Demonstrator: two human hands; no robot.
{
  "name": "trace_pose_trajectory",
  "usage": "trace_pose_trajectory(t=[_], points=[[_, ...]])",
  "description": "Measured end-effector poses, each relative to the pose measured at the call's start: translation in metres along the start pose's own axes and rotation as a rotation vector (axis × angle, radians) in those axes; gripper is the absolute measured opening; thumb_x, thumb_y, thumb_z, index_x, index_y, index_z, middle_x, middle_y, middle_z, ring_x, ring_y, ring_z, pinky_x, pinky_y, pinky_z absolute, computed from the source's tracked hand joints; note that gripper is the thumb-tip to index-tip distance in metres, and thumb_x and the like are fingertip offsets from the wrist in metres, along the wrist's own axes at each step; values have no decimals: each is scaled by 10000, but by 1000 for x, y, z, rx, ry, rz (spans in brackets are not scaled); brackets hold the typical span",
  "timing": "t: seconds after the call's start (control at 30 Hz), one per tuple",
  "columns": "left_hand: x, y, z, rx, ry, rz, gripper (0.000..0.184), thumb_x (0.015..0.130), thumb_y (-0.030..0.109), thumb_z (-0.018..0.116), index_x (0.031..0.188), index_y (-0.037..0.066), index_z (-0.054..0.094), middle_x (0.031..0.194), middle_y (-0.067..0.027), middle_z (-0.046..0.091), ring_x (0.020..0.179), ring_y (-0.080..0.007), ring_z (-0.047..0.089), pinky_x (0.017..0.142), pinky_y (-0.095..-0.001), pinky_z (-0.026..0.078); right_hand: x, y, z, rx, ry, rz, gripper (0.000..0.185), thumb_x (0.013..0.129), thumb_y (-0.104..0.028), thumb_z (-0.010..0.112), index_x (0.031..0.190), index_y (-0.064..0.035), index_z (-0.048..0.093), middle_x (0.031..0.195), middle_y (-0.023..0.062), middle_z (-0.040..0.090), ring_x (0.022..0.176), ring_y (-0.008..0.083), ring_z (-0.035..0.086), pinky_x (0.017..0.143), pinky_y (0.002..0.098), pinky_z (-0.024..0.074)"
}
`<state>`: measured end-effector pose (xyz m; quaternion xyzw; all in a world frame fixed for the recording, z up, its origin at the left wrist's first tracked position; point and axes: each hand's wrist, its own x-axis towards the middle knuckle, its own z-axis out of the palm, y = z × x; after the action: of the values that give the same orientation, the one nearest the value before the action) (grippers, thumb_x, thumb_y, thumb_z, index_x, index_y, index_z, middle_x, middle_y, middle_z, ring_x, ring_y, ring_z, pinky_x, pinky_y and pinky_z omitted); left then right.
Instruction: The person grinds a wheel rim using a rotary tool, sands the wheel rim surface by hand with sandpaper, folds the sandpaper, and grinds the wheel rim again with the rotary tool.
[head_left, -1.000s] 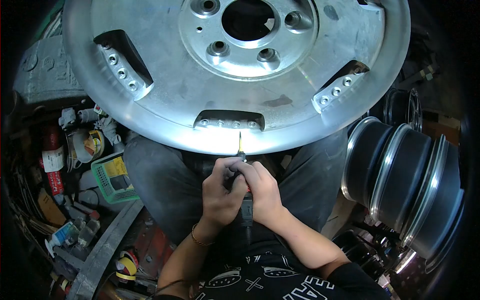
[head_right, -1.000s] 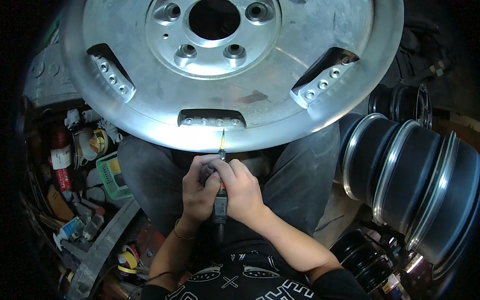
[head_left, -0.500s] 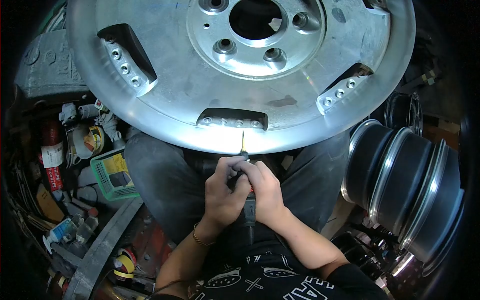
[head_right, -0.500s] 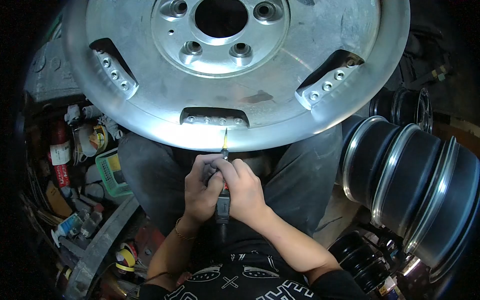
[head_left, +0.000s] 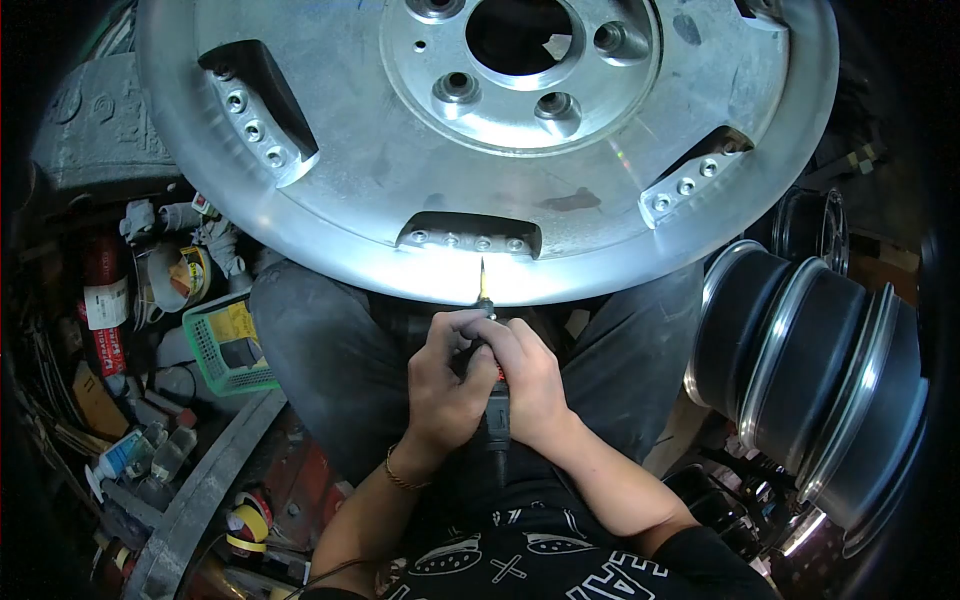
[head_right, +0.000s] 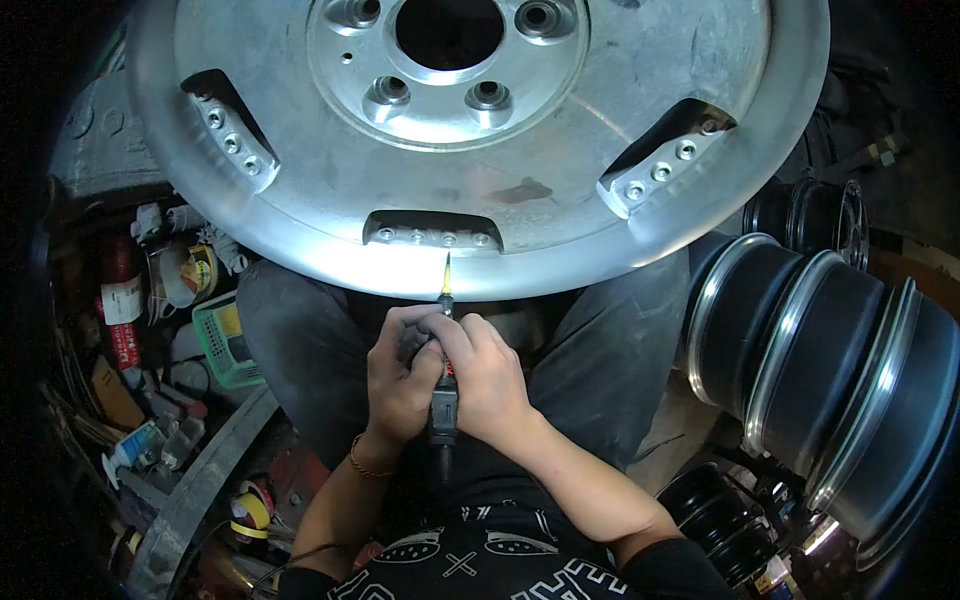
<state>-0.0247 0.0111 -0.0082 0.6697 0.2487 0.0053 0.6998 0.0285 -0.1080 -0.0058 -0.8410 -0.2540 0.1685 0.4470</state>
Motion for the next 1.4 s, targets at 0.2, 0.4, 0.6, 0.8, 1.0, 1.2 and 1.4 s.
trace_pose_trajectory(t=[0.2,0.4,0.6,0.8,1.0,1.2,1.4], points=[[5,1,13,31,-61,34,278,903,-25,520,1180,-30,545,895,-39,596,783,-78,537,705,-239,460,-2,2,-12,-11,20,24,425,782,-125,654,1191,-32,585,853,161,525,774,378,571,663,458,489],[3,-1,-2,-41,-3,26,313,861,4,613,1169,-13,563,859,-101,621,769,-141,574,719,-291,487,4,-2,1,7,-32,37,422,787,-123,652,1192,-24,583,857,164,526,775,378,570,661,458,490],[5,-5,9,-46,-5,16,313,858,-8,606,1168,-15,563,870,-99,630,791,-147,580,748,-298,492,1,1,-6,-1,-10,19,421,786,-117,655,1189,-24,580,858,165,522,768,379,565,660,454,486],[6,2,3,-57,-16,-16,315,854,-6,613,1166,-14,564,878,-113,634,794,-161,591,759,-303,495,2,-1,-5,3,-24,49,412,784,-99,651,1184,-28,585,862,169,525,775,382,568,670,458,485],[7,-3,5,-23,-22,45,313,855,-2,612,1164,-15,564,859,-118,632,765,-153,585,733,-300,495,2,1,-6,6,-20,33,407,789,-101,650,1184,-28,585,853,170,528,771,383,574,659,455,485],[8,5,2,-48,-21,16,305,861,1,613,1161,-25,562,862,-117,638,757,-138,580,715,-297,493,7,-3,-7,32,-19,48,396,806,-114,649,1187,-26,587,841,166,535,739,376,578,648,454,493],[10,1,6,-86,-8,53,287,873,-6,604,1156,-31,567,859,-107,638,747,-122,576,699,-280,489,7,0,-7,35,0,38,392,803,-112,647,1180,-21,594,851,168,547,742,376,583,644,453,492]])
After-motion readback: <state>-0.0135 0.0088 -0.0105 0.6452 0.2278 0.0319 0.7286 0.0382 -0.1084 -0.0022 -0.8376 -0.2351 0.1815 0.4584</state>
